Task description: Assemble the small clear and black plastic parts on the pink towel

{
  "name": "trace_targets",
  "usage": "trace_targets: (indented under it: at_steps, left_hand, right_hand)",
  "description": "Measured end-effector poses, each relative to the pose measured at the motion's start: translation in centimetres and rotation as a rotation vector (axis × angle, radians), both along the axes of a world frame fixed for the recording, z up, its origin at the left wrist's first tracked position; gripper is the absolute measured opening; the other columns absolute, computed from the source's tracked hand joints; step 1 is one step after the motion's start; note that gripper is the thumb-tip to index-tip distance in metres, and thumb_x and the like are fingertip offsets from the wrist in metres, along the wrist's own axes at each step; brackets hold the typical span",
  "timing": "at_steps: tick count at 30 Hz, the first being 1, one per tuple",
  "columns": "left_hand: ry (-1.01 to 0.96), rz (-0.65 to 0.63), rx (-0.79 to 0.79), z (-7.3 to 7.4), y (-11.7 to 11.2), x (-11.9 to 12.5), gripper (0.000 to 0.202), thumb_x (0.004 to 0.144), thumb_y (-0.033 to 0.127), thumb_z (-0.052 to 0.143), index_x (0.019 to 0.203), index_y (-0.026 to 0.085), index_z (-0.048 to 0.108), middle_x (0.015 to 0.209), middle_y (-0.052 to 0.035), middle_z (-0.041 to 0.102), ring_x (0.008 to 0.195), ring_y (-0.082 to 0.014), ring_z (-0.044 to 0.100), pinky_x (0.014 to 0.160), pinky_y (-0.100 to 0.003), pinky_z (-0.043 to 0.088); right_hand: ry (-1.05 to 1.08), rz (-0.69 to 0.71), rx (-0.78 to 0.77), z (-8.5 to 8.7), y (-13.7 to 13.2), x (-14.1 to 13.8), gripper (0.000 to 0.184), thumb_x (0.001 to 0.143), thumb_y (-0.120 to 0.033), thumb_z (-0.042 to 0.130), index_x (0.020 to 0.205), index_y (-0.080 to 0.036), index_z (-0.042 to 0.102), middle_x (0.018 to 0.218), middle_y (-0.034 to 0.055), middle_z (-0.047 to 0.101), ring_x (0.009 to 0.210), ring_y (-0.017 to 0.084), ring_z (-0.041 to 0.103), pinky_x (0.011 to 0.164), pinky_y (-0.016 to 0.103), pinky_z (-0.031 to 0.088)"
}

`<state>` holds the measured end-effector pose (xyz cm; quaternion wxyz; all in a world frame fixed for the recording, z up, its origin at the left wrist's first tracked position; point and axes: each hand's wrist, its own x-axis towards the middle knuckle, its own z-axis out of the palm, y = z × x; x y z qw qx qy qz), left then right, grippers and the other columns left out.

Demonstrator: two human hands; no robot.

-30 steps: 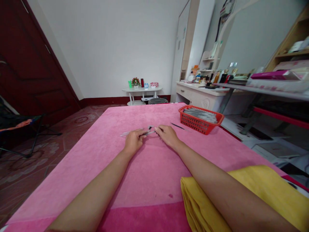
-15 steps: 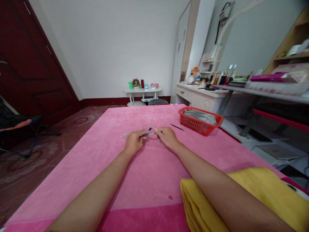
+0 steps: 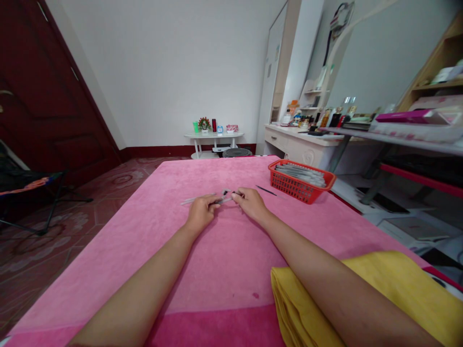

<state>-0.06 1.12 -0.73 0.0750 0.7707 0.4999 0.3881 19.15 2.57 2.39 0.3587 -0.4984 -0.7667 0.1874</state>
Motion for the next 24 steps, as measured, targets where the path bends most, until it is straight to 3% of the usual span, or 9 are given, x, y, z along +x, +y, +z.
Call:
trace_targets:
  at_steps: [6, 9, 15, 20, 24]
  left_hand:
    - [0.019, -0.012, 0.017, -0.03, 0.02, -0.12, 0.032, 0.077, 0.012, 0.053, 0.103, 0.022, 0.069, 0.102, -0.0026, 0.069, 0.103, -0.0195, 0.06, 0.091, -0.031, 0.046]
    - [-0.009, -0.012, 0.007, 0.04, 0.01, -0.05, 0.031, 0.077, 0.012, 0.053, 0.101, 0.021, 0.069, 0.101, -0.0034, 0.07, 0.102, -0.0195, 0.061, 0.089, -0.031, 0.047]
    - [-0.019, -0.018, -0.001, 0.22, -0.06, 0.05, 0.031, 0.077, 0.012, 0.052, 0.101, 0.021, 0.069, 0.099, -0.0034, 0.07, 0.099, -0.0193, 0.061, 0.087, -0.03, 0.048]
    - [-0.04, -0.028, 0.015, 0.01, 0.05, -0.03, 0.03, 0.077, 0.012, 0.052, 0.1, 0.021, 0.069, 0.098, -0.0032, 0.07, 0.097, -0.0183, 0.062, 0.085, -0.029, 0.048]
    - [-0.004, -0.043, 0.022, 0.11, -0.11, 0.0, 0.032, 0.077, 0.01, 0.052, 0.101, 0.022, 0.069, 0.097, -0.0031, 0.07, 0.096, -0.0187, 0.061, 0.085, -0.029, 0.047]
  right_hand:
    - [-0.049, 0.016, -0.068, 0.52, -0.51, -0.02, 0.046, 0.087, -0.046, 0.04, 0.057, -0.017, 0.058, 0.049, 0.002, 0.058, 0.046, 0.011, 0.052, 0.047, 0.021, 0.033]
    - [0.048, 0.078, -0.096, 0.18, -0.39, -0.11, 0.045, 0.086, -0.047, 0.042, 0.056, -0.016, 0.056, 0.048, 0.0014, 0.058, 0.042, 0.01, 0.052, 0.045, 0.02, 0.035]
    - [0.343, 0.151, -0.378, -0.04, 0.09, -0.26, 0.048, 0.086, -0.048, 0.039, 0.052, -0.016, 0.05, 0.04, 0.0002, 0.051, 0.031, 0.009, 0.047, 0.033, 0.019, 0.033]
    - [0.302, 0.127, -0.192, -0.04, 0.17, -0.08, 0.025, 0.077, -0.036, 0.057, 0.062, -0.016, 0.053, 0.047, -0.0029, 0.054, 0.039, 0.008, 0.05, 0.039, 0.018, 0.038]
    - [0.217, 0.134, -0.229, -0.14, 0.36, 0.03, 0.039, 0.082, -0.041, 0.047, 0.053, -0.016, 0.052, 0.041, -0.0018, 0.05, 0.035, 0.009, 0.048, 0.037, 0.019, 0.035]
